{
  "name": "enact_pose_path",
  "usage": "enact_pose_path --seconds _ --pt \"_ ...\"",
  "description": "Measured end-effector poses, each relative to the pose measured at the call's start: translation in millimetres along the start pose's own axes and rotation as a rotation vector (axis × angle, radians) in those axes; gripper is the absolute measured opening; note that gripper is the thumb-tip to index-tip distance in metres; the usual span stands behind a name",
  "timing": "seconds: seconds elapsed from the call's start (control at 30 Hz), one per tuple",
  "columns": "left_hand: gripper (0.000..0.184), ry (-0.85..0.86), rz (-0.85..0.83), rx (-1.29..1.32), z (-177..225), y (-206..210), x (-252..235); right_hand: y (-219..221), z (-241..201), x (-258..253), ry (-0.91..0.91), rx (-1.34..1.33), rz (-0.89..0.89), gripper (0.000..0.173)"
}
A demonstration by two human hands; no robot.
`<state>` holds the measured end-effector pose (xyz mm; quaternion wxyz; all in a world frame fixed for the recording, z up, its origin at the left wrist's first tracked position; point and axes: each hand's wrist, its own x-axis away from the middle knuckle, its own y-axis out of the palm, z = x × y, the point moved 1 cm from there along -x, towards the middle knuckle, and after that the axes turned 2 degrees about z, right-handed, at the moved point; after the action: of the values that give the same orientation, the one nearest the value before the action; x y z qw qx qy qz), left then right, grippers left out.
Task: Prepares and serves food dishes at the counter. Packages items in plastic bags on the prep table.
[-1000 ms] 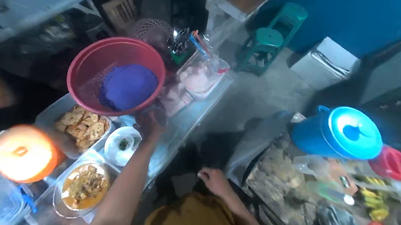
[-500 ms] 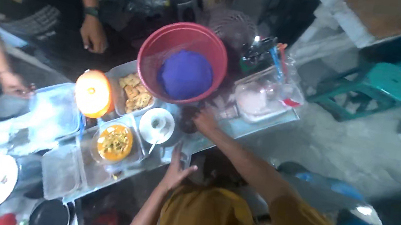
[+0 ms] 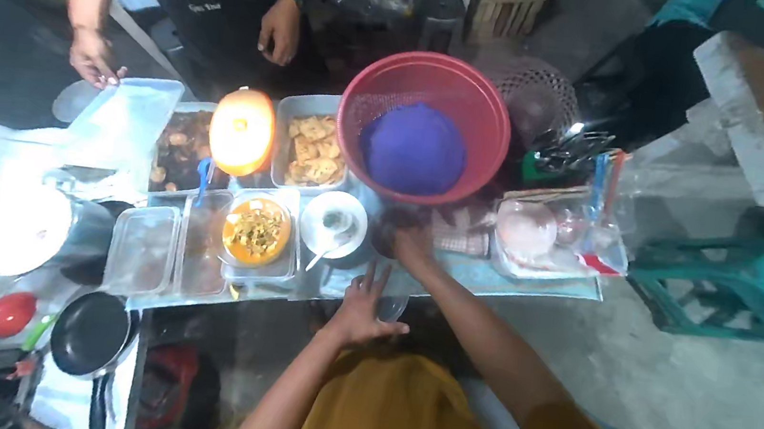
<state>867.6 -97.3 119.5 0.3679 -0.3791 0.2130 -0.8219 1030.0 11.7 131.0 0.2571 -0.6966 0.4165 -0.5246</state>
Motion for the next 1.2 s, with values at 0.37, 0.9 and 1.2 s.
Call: enact_pose_path --seconds 0.37,0.9,1.2 --pt "0.113 0.076 0.007 0.379 -18 -13 48 -10 13 15 0.132 -0.161 0.134 0.031" --pt "0.114 0.322 0.111 1.13 -108 -74 168 -30 -204 15 -0.355 -0.221 0.341 0.026" --pt "0.109 0.183 0.137 1.436 -152 -74 200 11 -226 7 -0.729 0.204 0.958 0.023"
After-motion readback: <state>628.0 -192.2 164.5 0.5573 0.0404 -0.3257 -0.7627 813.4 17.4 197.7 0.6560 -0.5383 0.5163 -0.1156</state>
